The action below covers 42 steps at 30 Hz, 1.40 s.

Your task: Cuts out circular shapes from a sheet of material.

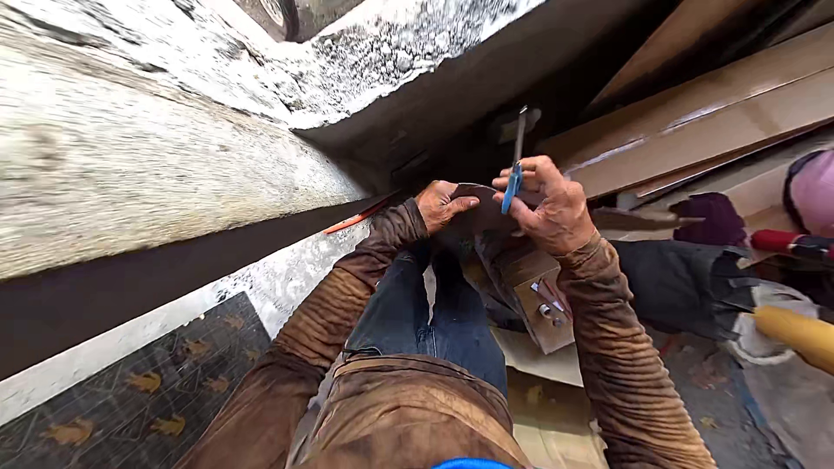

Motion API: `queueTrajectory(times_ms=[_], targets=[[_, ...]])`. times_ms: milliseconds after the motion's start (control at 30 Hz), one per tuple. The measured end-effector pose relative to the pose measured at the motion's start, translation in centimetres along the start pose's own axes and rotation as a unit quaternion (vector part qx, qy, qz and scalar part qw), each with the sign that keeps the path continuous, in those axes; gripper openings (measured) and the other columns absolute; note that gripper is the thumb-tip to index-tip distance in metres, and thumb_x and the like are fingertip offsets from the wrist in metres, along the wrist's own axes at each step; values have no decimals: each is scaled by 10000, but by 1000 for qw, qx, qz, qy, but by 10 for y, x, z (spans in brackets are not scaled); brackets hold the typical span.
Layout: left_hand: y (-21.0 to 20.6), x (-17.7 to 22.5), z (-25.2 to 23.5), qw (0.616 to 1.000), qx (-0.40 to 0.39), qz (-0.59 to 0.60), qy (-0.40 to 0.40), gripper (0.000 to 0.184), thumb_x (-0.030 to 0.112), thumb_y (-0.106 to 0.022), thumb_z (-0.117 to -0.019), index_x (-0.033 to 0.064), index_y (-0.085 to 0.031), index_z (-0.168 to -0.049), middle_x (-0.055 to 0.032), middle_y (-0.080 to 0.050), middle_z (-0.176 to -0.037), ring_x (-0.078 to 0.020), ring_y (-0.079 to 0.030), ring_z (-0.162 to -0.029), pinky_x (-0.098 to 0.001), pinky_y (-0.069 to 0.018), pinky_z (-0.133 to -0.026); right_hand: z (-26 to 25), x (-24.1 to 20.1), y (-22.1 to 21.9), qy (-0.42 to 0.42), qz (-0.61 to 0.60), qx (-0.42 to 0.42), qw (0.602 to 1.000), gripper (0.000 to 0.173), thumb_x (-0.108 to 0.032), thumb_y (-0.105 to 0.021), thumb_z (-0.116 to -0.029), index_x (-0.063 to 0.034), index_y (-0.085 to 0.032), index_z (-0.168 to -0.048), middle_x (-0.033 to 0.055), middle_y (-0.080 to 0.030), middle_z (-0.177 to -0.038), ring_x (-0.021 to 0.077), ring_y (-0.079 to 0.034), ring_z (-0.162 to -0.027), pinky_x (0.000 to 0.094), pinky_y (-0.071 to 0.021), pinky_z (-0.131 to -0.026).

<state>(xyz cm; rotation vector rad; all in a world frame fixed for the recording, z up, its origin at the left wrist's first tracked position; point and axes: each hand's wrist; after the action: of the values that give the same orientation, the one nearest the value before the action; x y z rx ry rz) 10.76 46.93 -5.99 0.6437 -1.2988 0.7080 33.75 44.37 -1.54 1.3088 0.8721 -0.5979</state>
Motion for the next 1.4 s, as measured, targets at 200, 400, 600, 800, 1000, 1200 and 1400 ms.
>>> queueTrajectory(times_ms=[200, 400, 600, 800, 1000, 1200, 1400], targets=[[8, 22, -45, 984, -161, -23, -73, 249, 155, -575, -1030, -39, -727, -1000, -90, -748, -855, -87, -712, -786, -329, -601, -785, 20, -22, 20, -112, -86, 101, 985, 424, -49, -805, -786, -76, -643, -1177, 17, -722, -789, 120, -691, -666, 329, -610, -618], [19, 42, -75, 982, -158, -98, -44, 210, 180, -781, -897, 13, -739, -1017, -90, -753, -888, -148, -719, -807, -399, -604, -804, 18, -19, 44, -151, -172, 206, 951, 430, 30, -814, -735, -21, -678, -1140, 53, -732, -749, 141, -701, -645, 336, -618, -636], [-10, 38, -79, 992, 11, -117, -35, 199, 229, -720, -971, 32, -714, -993, -95, -726, -860, -183, -697, -789, -439, -580, -793, 8, 2, 75, -153, -227, 245, 930, 430, 69, -843, -718, 2, -685, -1112, 64, -732, -754, 132, -693, -643, 318, -611, -624], [-34, 57, -106, 991, 36, -127, -27, 332, 359, -768, -920, 30, -739, -957, -110, -731, -857, -212, -701, -817, -497, -562, -826, 6, 4, 96, -150, -208, 216, 942, 422, 46, -828, -747, 5, -674, -1138, 52, -731, -772, 117, -688, -649, 310, -606, -630], [-43, 56, -101, 988, 97, -114, -29, 398, 429, -867, -790, 68, -734, -893, -75, -729, -820, -180, -700, -772, -477, -577, -776, 3, 4, 95, -146, -200, 193, 950, 389, 19, -823, -780, -28, -672, -1136, 38, -737, -803, 114, -698, -669, 303, -611, -625], [-33, 37, -74, 997, 67, -5, -46, 225, 195, -869, -808, 24, -744, -884, -68, -745, -779, -117, -704, -699, -370, -600, -720, 17, 4, 75, -163, -246, 99, 950, 392, -5, -810, -821, -28, -656, -1181, 63, -731, -829, 129, -679, -678, 307, -596, -642], [1, 32, -60, 998, 60, 0, -8, 213, 140, -859, -819, -5, -729, -905, -78, -732, -795, -108, -681, -704, -339, -577, -735, 18, 4, 100, -163, -239, 11, 957, 356, 35, -644, -939, 41, -543, -1280, 155, -762, -966, 254, -762, -841, 413, -648, -782]])
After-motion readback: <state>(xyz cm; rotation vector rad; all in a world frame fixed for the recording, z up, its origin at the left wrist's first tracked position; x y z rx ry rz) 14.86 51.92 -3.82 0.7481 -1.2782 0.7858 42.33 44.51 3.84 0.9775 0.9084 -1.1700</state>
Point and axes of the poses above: each hand's wrist, its own z-axis away from the middle knuckle, its own y-axis out of the back of the hand, x = y × z
